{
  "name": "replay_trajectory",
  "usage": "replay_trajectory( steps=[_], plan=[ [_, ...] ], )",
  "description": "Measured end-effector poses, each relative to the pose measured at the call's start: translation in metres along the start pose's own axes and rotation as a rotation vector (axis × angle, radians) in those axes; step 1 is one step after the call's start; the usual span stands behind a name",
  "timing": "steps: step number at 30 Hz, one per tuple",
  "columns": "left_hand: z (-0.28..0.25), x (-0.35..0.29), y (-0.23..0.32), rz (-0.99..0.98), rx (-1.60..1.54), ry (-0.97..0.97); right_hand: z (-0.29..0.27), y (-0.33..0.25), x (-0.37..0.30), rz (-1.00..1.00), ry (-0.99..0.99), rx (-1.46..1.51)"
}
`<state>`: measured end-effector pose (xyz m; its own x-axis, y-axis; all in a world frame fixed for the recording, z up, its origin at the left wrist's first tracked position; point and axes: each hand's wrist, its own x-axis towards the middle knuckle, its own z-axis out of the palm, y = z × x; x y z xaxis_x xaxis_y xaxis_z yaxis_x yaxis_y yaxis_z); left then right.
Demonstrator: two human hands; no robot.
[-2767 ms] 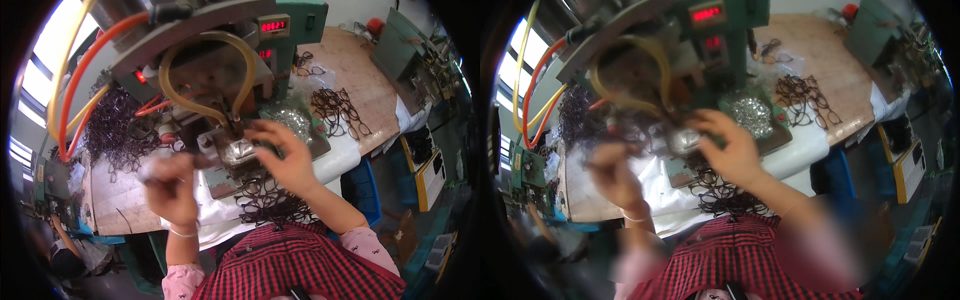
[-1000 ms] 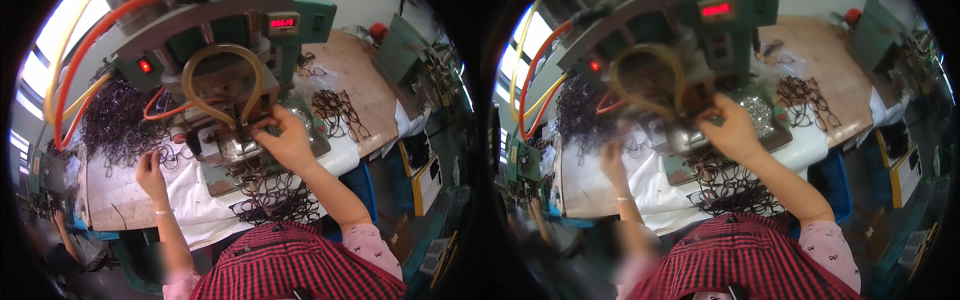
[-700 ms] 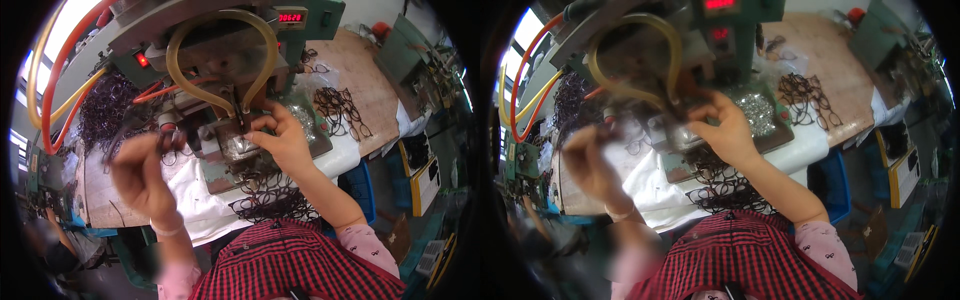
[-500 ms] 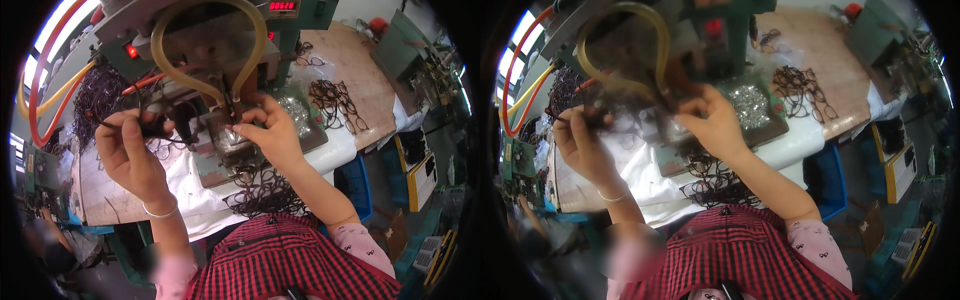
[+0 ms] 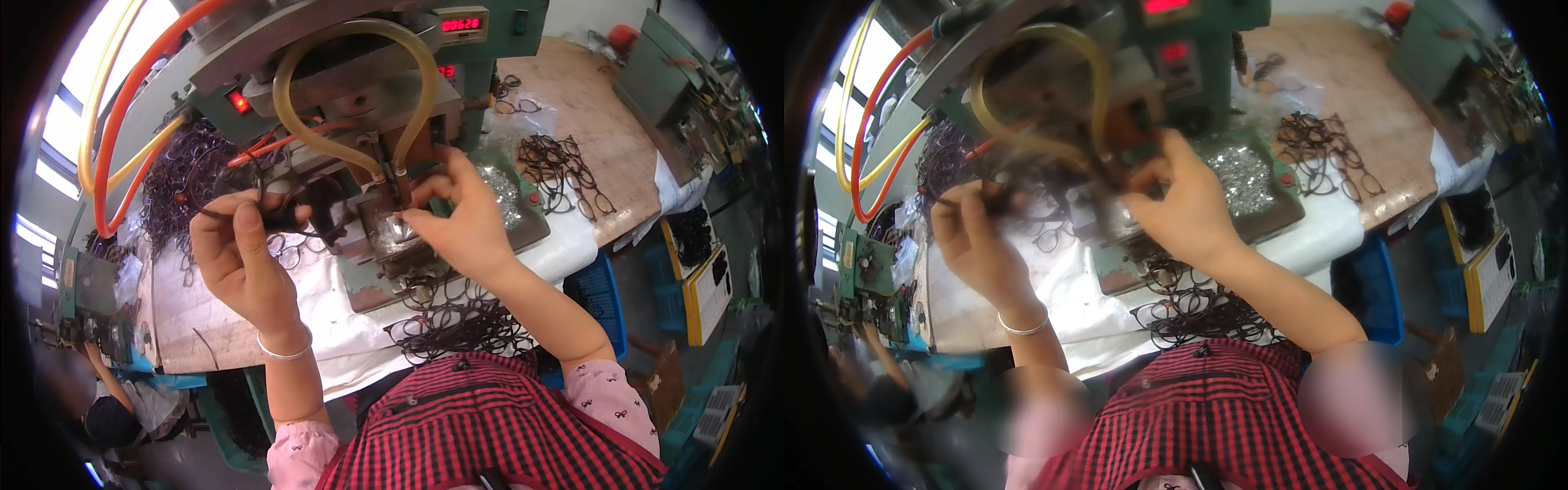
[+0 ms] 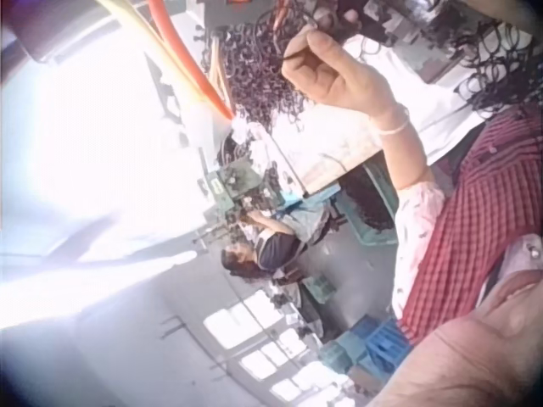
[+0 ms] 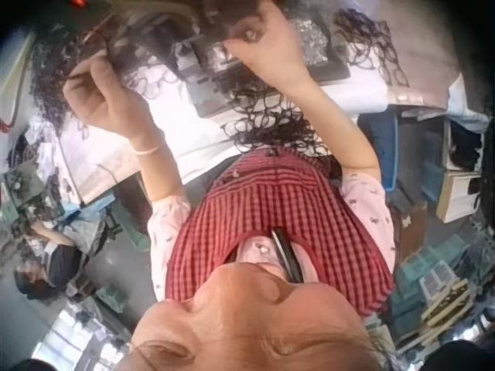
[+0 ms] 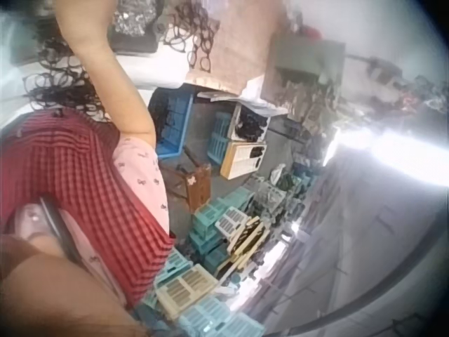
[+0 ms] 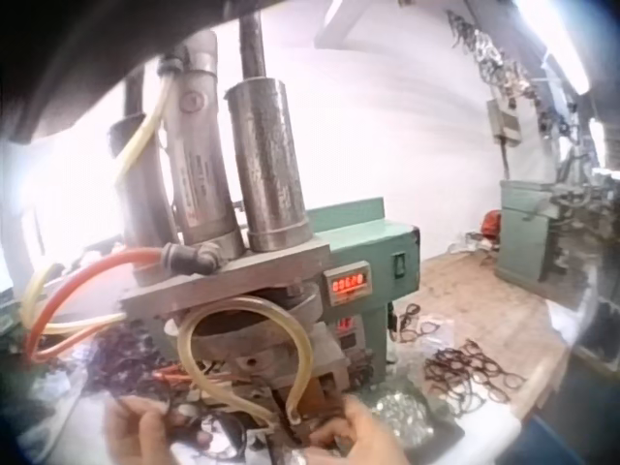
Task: The person repeatedly picks up eyeglass frames and small metal components, places them into a press machine, and removes the assembled units. The person handles the frames and components by hand and places finished items on the work surface.
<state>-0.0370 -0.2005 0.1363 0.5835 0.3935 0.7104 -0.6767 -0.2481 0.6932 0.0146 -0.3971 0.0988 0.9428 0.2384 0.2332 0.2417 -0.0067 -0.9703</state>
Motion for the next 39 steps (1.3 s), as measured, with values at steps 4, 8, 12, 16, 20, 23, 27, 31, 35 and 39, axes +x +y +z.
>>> replay_trajectory(
  steps=[4, 8, 12, 16, 20, 23, 27, 31, 35, 39],
  plan=[
    [0.004, -0.009, 0.008, -0.070, -0.043, -0.010, -0.005, -0.006, -0.011, 0.205, -0.051, 0.300],
    [0.001, -0.039, 0.010, -0.102, 0.012, -0.125, -0.002, -0.005, -0.012, 0.209, -0.052, 0.228],
    [0.006, -0.041, 0.021, 0.070, 0.136, -0.199, 0.003, 0.009, -0.003, 0.024, -0.039, 0.117],
    [-0.002, -0.030, 0.032, 0.113, 0.008, -0.067, 0.000, 0.026, -0.010, -0.015, 0.028, 0.110],
    [-0.004, -0.029, 0.035, 0.032, -0.107, -0.030, -0.002, 0.041, -0.012, -0.040, 0.031, 0.189],
    [0.002, -0.025, 0.032, 0.004, -0.142, 0.016, 0.013, 0.033, -0.016, 0.023, 0.084, 0.322],
    [0.011, -0.008, -0.002, -0.016, -0.062, 0.063, 0.020, 0.040, -0.016, -0.006, 0.122, 0.404],
    [0.011, -0.006, -0.006, 0.004, -0.154, 0.057, 0.028, 0.038, -0.014, -0.039, 0.192, 0.543],
    [0.010, -0.005, -0.004, -0.011, -0.102, 0.065, 0.032, 0.038, -0.018, -0.041, 0.194, 0.496],
    [0.016, -0.013, 0.007, -0.040, -0.034, 0.067, 0.017, 0.008, -0.035, -0.033, 0.132, 0.387]
  ],
)
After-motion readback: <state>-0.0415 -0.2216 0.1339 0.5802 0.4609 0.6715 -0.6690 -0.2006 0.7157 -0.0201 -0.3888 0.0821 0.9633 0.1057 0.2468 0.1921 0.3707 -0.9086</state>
